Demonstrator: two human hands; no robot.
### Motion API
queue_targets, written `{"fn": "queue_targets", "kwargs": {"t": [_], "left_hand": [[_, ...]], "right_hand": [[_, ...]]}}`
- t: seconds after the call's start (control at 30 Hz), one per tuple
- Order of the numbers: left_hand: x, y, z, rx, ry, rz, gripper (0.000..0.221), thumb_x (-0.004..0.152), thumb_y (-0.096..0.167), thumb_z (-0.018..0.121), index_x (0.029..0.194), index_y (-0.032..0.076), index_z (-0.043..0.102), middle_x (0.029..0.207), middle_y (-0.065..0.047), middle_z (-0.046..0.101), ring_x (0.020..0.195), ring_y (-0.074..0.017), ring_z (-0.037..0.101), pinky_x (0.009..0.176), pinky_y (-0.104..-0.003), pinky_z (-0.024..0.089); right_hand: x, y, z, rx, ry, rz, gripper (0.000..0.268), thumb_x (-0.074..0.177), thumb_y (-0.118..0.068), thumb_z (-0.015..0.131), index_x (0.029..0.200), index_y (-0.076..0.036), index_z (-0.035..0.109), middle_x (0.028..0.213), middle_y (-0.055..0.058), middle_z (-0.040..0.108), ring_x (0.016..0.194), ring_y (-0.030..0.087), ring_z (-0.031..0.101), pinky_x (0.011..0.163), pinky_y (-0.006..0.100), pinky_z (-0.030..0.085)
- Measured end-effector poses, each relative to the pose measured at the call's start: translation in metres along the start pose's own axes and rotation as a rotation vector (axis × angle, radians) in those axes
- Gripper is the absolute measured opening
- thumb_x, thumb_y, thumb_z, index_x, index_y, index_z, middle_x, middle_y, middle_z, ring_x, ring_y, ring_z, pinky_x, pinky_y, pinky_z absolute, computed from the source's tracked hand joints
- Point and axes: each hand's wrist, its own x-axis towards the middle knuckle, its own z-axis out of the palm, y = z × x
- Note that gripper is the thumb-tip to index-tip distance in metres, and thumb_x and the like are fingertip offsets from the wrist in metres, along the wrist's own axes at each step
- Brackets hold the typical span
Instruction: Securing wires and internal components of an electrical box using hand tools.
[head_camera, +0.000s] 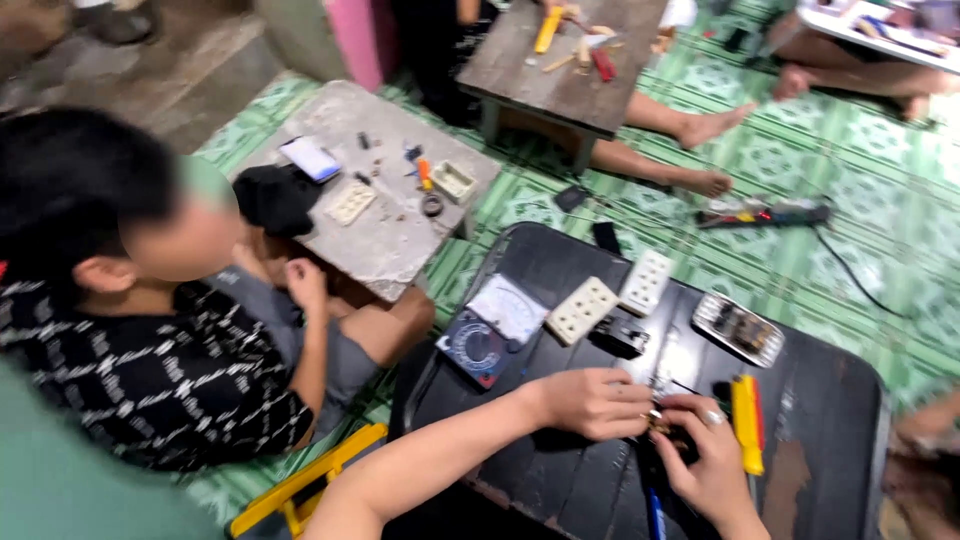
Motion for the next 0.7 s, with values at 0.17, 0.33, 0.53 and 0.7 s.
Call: {"fn": "queue_targets", "kwargs": {"t": [0.17,0.33,0.53,0.7], "left_hand": [[-0.009,-0.004,0.01,-0.073,-0.053,-0.05,0.023,0.109,0.003,0.051,0.09,-0.003,0.064,0.097,-0.017,0.066,0.094,-0.0309,0.065,0.075,-0.04,0.052],[-0.017,-0.005,0.017,-0.049,-0.124,-0.066,0.012,0.105,0.001,0.061,0.097,-0.003,0.068,0.099,-0.017,0.069,0.096,-0.0315,0.066,0.078,-0.039,0.053],[-0.016,-0.004,0.019,-0.044,-0.118,-0.078,0.013,0.105,0.0,0.061,0.094,-0.002,0.067,0.096,-0.016,0.069,0.093,-0.0312,0.065,0.076,-0.038,0.052],[-0.011,-0.002,0.018,-0.049,-0.119,-0.072,0.017,0.105,0.0,0.059,0.089,-0.001,0.065,0.093,-0.016,0.067,0.09,-0.0298,0.064,0.074,-0.036,0.049]], "right_hand": [[0.006,-0.01,-0.009,-0.047,0.08,-0.052,0.023,0.084,-0.021,0.077,0.1,-0.007,0.068,0.106,0.011,0.073,0.097,0.026,0.071,0.091,0.038,0.055],[0.01,-0.016,-0.013,-0.106,0.153,-0.155,0.021,0.078,-0.012,0.086,0.088,-0.005,0.068,0.092,0.012,0.073,0.081,0.022,0.072,0.072,0.033,0.062],[0.011,-0.014,-0.014,-0.316,0.134,-0.355,0.009,0.088,-0.012,0.077,0.088,-0.009,0.068,0.097,0.004,0.074,0.085,0.024,0.069,0.08,0.04,0.049],[0.01,-0.016,-0.011,-0.322,0.143,-0.305,0.012,0.085,-0.01,0.078,0.088,-0.009,0.067,0.094,0.004,0.072,0.084,0.026,0.067,0.076,0.04,0.051]]}}
